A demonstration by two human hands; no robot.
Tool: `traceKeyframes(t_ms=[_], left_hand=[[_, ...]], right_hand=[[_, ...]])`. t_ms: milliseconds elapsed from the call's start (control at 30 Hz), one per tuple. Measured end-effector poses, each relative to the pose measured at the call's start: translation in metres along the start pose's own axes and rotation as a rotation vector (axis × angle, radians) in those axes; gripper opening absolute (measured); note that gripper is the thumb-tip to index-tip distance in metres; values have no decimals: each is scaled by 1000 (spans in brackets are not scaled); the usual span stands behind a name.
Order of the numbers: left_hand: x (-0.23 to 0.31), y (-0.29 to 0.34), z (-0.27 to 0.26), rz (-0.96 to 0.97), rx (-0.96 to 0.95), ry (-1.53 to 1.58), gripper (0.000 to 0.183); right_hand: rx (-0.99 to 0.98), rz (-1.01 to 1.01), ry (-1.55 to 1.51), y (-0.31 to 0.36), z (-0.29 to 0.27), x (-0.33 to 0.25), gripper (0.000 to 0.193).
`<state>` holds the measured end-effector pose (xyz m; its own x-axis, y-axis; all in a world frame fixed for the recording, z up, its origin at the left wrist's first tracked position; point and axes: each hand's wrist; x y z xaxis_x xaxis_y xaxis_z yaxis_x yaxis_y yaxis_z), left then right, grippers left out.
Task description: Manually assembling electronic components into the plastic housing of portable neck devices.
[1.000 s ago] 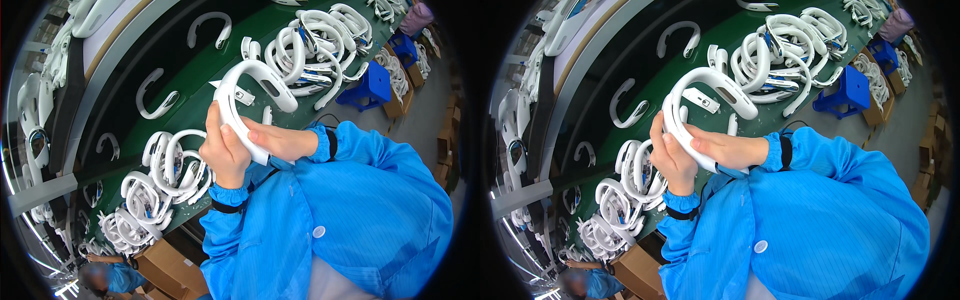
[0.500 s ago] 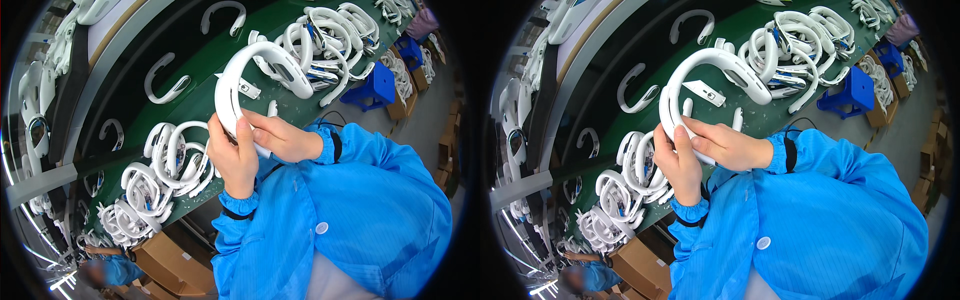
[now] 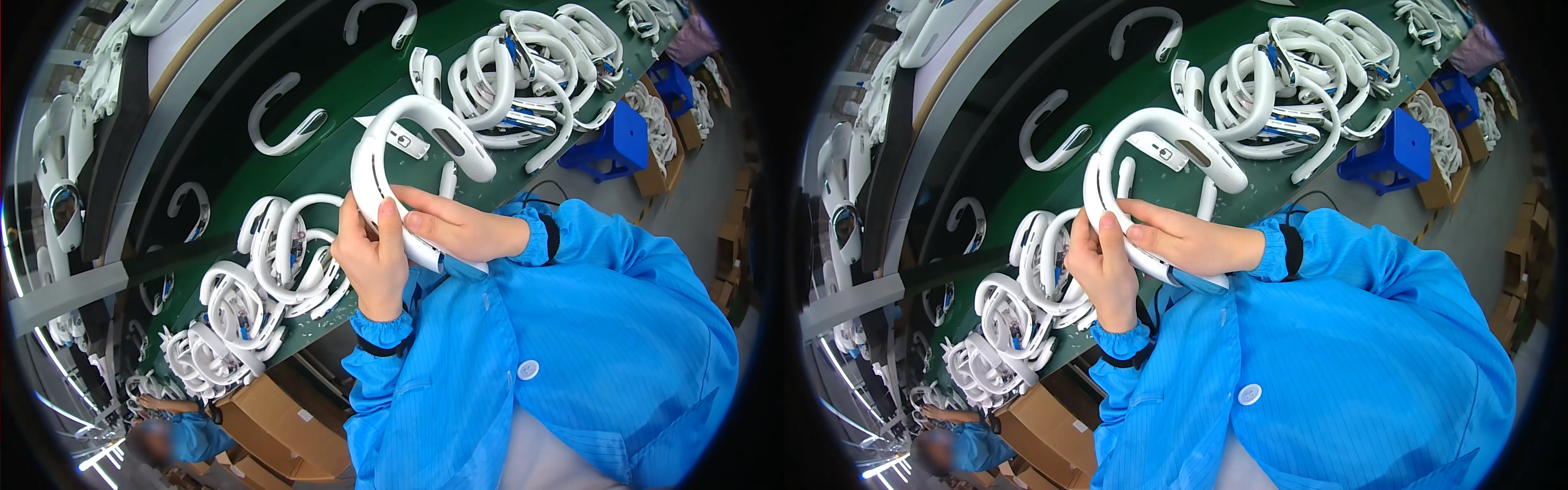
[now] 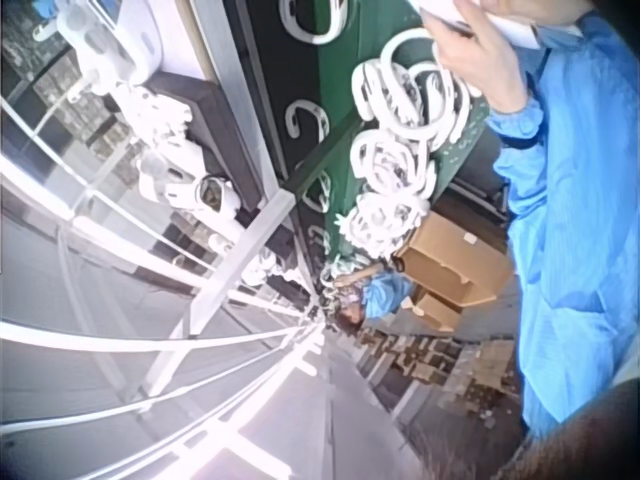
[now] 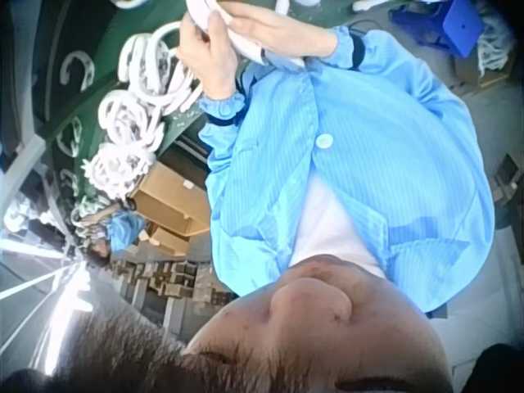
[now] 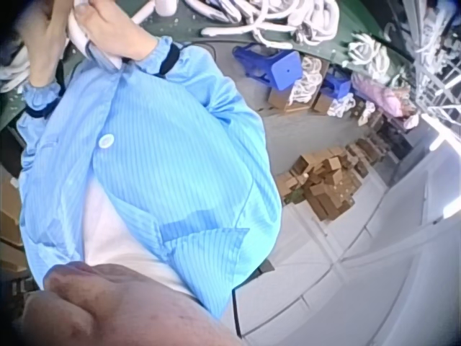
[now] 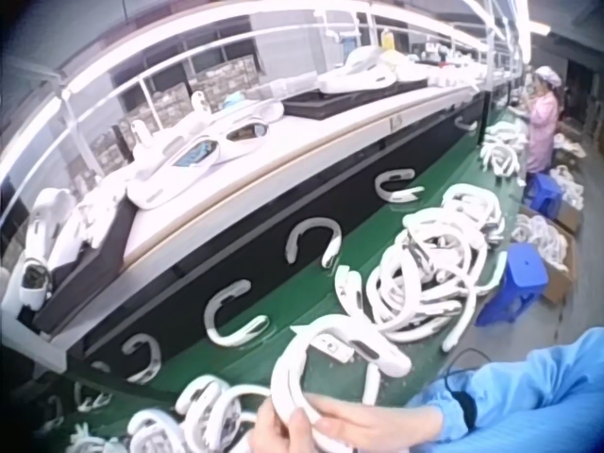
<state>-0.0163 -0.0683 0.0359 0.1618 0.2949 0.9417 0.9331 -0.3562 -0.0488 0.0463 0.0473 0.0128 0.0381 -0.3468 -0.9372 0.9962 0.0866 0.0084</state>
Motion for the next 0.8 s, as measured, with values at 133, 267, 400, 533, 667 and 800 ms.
traceKeyframes(t_ms=[133,267,400,533,667,800], left_hand=[[-20,6,2,95,59,1,29],[-7,10,-5,18,-2,-373,35],[3,19,-5,-127,-122,-523,59],[15,30,-1,-97,-96,-421,50],[15,25,-4,-159,-142,-130,50],[-12,21,9,-42,-52,135,50]], right_hand=[[-19,68,-59,3,2,2,48],[-8,219,-148,4,0,7,49],[-58,373,-346,5,-4,1,49],[-60,247,-190,4,-1,10,50],[-27,470,-584,1,-4,7,49],[-24,516,-410,-1,-6,0,50]])
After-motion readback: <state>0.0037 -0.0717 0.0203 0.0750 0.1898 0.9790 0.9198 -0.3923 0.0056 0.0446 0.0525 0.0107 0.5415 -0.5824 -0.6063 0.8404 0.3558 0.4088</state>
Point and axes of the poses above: each hand's wrist, its own y-axis away from the middle knuckle, its own z-axis out of the palm, x = y × z
